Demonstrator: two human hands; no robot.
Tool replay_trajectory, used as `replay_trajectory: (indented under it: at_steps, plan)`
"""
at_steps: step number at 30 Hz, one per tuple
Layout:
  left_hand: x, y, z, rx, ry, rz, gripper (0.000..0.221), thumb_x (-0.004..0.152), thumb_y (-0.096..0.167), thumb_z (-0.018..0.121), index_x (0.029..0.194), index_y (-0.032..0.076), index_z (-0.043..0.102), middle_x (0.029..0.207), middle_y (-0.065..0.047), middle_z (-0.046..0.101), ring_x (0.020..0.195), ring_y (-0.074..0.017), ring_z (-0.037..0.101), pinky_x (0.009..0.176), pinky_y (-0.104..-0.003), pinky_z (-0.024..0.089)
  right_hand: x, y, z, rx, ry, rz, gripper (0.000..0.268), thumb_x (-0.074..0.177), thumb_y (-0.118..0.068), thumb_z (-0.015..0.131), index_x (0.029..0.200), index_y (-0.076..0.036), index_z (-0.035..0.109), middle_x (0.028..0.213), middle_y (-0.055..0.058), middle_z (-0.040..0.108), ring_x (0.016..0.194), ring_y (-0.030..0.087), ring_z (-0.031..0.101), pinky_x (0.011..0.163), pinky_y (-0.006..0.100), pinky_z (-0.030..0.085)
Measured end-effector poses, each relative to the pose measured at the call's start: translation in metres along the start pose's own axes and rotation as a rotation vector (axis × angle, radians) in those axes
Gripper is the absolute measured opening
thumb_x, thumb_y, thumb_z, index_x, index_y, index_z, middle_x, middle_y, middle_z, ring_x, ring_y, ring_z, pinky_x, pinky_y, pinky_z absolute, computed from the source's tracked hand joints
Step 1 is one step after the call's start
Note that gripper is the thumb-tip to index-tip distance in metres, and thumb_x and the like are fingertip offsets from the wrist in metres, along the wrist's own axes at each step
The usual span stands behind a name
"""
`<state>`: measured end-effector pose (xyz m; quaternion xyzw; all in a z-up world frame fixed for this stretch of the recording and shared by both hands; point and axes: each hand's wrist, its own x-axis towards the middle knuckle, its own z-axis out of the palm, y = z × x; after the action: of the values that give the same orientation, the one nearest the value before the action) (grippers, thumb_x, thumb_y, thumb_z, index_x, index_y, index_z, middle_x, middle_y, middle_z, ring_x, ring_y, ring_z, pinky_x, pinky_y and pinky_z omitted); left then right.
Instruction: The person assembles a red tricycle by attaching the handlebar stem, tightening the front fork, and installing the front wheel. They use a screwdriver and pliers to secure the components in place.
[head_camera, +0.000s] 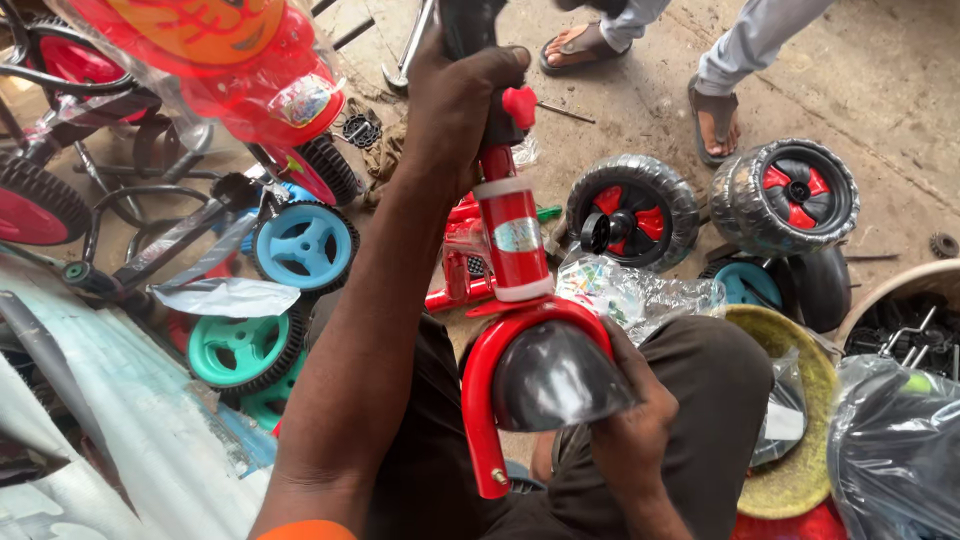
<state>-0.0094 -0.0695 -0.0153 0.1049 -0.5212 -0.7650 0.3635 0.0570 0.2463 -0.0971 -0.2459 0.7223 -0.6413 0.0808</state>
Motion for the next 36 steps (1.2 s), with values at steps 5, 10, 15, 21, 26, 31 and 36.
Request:
replay_trajectory:
  at_steps: [5,10,15,21,26,31,36]
  plan:
    - [-0.015,-0.008,-0.007,-0.492,-0.255,-0.219,0.044,0.087,0.009,0.075,0.128,0.002,0.059,0.084,-0.007,0.063,0.067,-0.0160,0.066,0.062,-0.034,0.060,-0.019,0.005,-0.004,-0.045,0.053,-0.033,0.060,0.088,-0.016,0.077,0.141,0.007,0.059,0.130,0.015,0.070,0.116,0.016,0.067,0.102,0.030,0.054]
    - [-0.024,-0.019,0.011,-0.398,-0.267,-0.406,0.038,0.093,0.016,0.076,0.113,-0.007,0.055,0.084,-0.012,0.065,0.065,-0.0209,0.068,0.062,-0.038,0.062,-0.022,0.019,0.003,0.094,0.079,0.030,0.065,0.090,-0.025,0.077,0.143,0.008,0.058,0.126,0.011,0.071,0.112,0.013,0.066,0.098,0.028,0.054]
    - [-0.021,-0.015,0.016,-0.362,-0.236,-0.359,0.037,0.090,0.020,0.077,0.111,-0.004,0.060,0.085,-0.011,0.069,0.064,-0.0214,0.069,0.059,-0.039,0.062,-0.022,0.029,-0.020,0.108,0.001,0.071,0.072,0.092,-0.038,0.076,0.148,0.005,0.063,0.114,0.007,0.074,0.095,0.008,0.066,0.081,0.024,0.055]
    - [-0.047,-0.006,0.022,-0.281,-0.145,-0.391,0.039,0.092,0.028,0.073,0.113,-0.002,0.061,0.078,-0.010,0.066,0.058,-0.0206,0.069,0.052,-0.037,0.060,-0.023,0.030,-0.025,-0.002,-0.007,-0.004,0.062,0.089,-0.021,0.074,0.145,0.002,0.057,0.124,0.014,0.073,0.112,0.018,0.071,0.096,0.031,0.056]
    - [-0.106,-0.008,0.030,-0.302,-0.094,-0.357,0.038,0.095,0.028,0.070,0.118,0.000,0.061,0.079,-0.008,0.068,0.062,-0.0169,0.068,0.055,-0.032,0.056,-0.002,-0.021,-0.097,-0.584,-0.482,-0.144,0.069,0.078,-0.014,0.075,0.143,-0.004,0.053,0.132,0.020,0.068,0.118,0.036,0.069,0.098,0.042,0.051]
    - [-0.156,-0.027,0.050,-0.127,-0.192,-0.265,0.029,0.100,0.021,0.070,0.119,0.000,0.065,0.085,-0.003,0.068,0.073,-0.0093,0.062,0.064,-0.026,0.051,0.018,-0.090,-0.117,-0.811,-0.393,-0.317,0.052,0.086,-0.016,0.075,0.135,-0.006,0.060,0.129,0.016,0.066,0.119,0.033,0.066,0.098,0.042,0.054]
    - [-0.173,-0.043,0.052,-0.289,-0.287,-0.220,0.028,0.103,0.023,0.068,0.121,0.002,0.064,0.085,-0.002,0.067,0.074,-0.0074,0.060,0.067,-0.024,0.049,0.040,-0.134,-0.058,-0.914,-0.426,-0.636,0.053,0.088,-0.019,0.076,0.132,0.004,0.057,0.117,0.020,0.063,0.107,0.037,0.065,0.091,0.044,0.055]
